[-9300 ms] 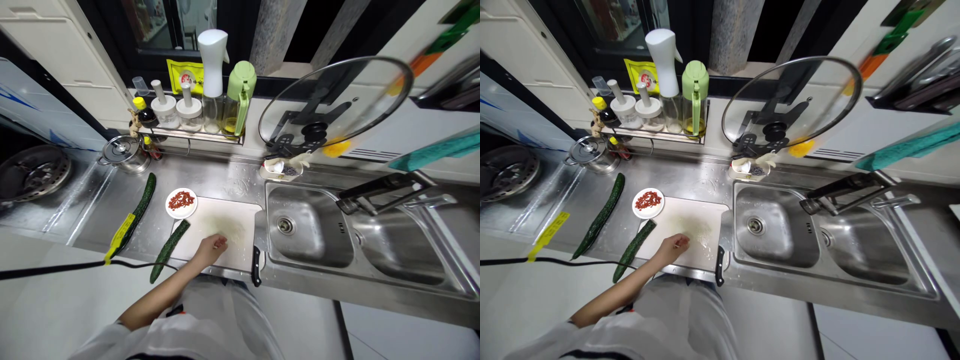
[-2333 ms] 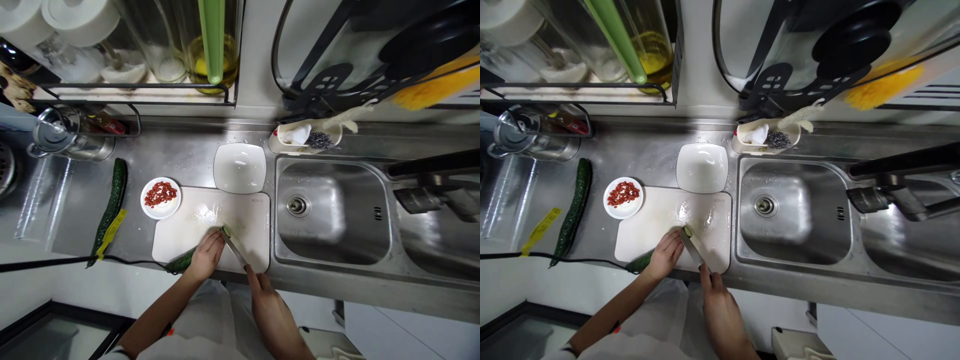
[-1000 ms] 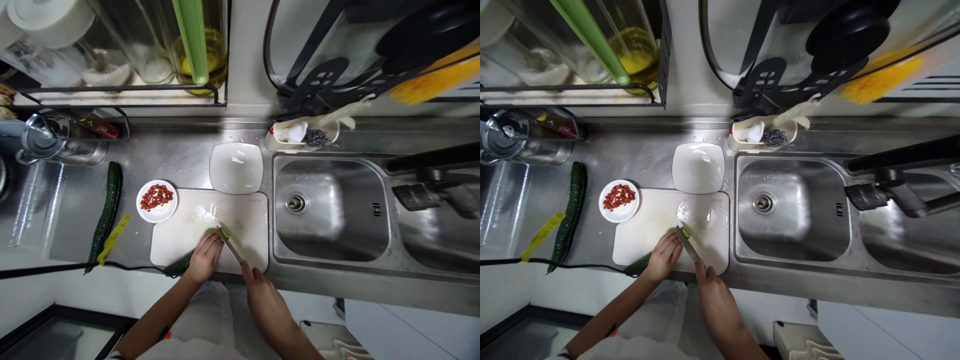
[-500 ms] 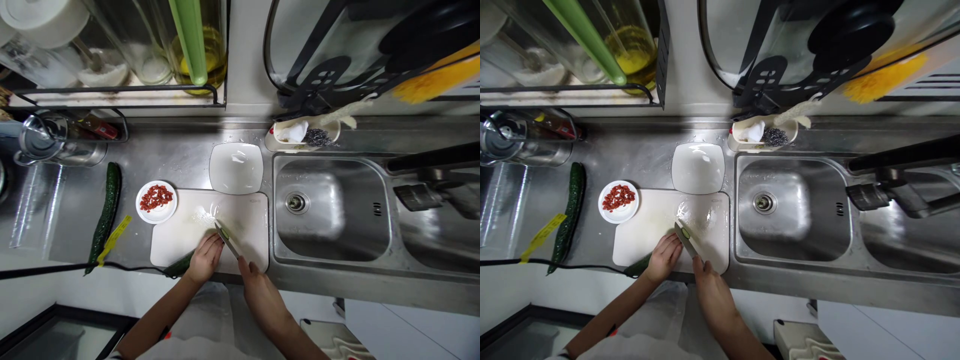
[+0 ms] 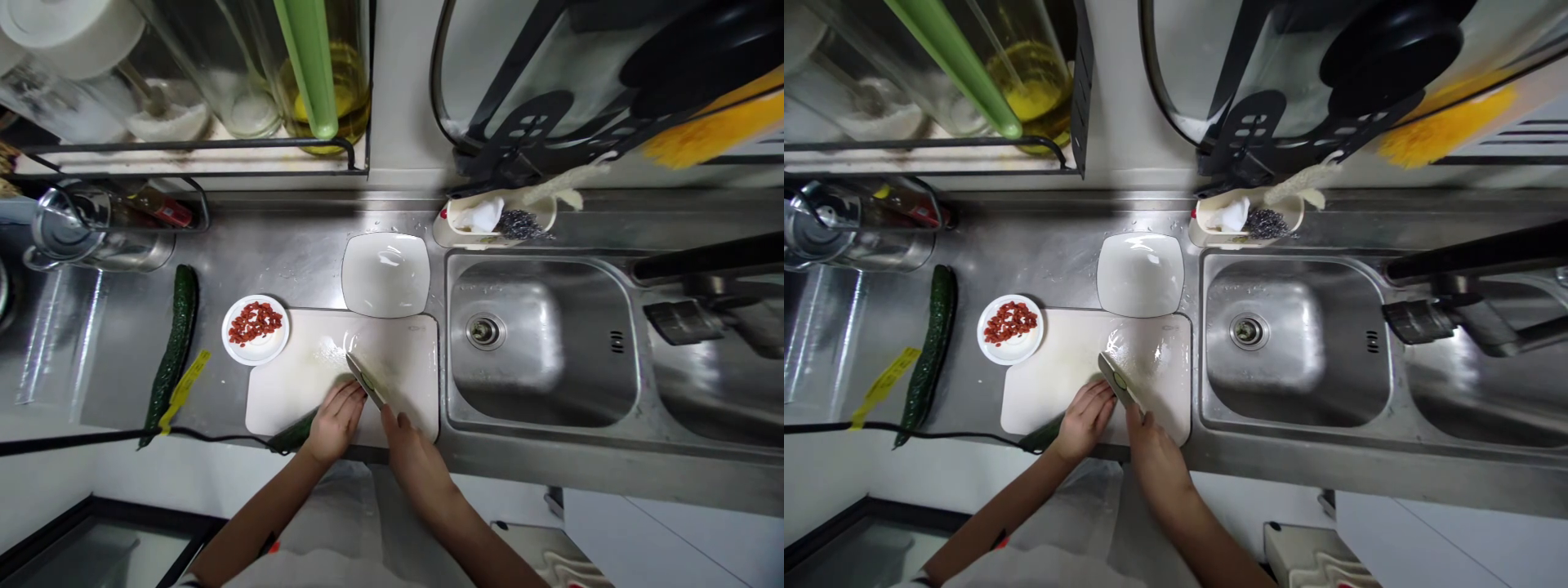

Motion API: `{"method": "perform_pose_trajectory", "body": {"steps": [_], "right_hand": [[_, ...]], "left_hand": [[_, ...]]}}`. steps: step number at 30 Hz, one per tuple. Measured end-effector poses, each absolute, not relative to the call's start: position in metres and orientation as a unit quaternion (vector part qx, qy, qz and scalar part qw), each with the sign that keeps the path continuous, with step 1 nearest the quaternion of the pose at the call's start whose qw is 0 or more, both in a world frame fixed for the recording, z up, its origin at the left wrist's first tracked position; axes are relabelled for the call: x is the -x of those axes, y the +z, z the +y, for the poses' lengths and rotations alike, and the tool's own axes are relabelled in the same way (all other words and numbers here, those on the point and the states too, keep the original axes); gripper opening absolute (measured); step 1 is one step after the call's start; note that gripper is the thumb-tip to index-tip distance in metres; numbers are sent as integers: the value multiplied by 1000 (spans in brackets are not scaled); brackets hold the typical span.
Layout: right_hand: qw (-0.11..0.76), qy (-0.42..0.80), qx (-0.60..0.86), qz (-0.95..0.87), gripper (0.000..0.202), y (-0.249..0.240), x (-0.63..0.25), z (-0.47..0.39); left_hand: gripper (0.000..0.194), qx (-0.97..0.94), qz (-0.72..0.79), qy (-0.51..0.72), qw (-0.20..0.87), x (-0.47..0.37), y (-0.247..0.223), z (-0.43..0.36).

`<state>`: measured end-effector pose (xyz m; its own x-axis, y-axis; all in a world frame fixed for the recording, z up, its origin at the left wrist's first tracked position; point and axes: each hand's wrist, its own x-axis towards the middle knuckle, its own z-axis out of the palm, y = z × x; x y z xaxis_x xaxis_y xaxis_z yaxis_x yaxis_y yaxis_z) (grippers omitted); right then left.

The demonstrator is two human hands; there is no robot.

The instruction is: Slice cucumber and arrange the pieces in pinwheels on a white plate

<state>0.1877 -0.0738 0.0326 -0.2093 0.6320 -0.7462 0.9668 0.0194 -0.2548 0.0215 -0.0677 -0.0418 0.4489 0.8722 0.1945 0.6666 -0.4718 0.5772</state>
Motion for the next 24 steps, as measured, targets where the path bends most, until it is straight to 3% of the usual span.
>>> {"method": "perform_pose_trajectory", "body": {"steps": [12, 24], "right_hand": [[187, -368, -603, 683, 47, 8, -185, -79], [213, -408, -602, 652, 57, 56, -216, -111]], "left_hand": [[36, -820, 471, 237, 224, -22, -39, -67], [32, -815, 477, 247, 215, -23, -36, -66]]}}
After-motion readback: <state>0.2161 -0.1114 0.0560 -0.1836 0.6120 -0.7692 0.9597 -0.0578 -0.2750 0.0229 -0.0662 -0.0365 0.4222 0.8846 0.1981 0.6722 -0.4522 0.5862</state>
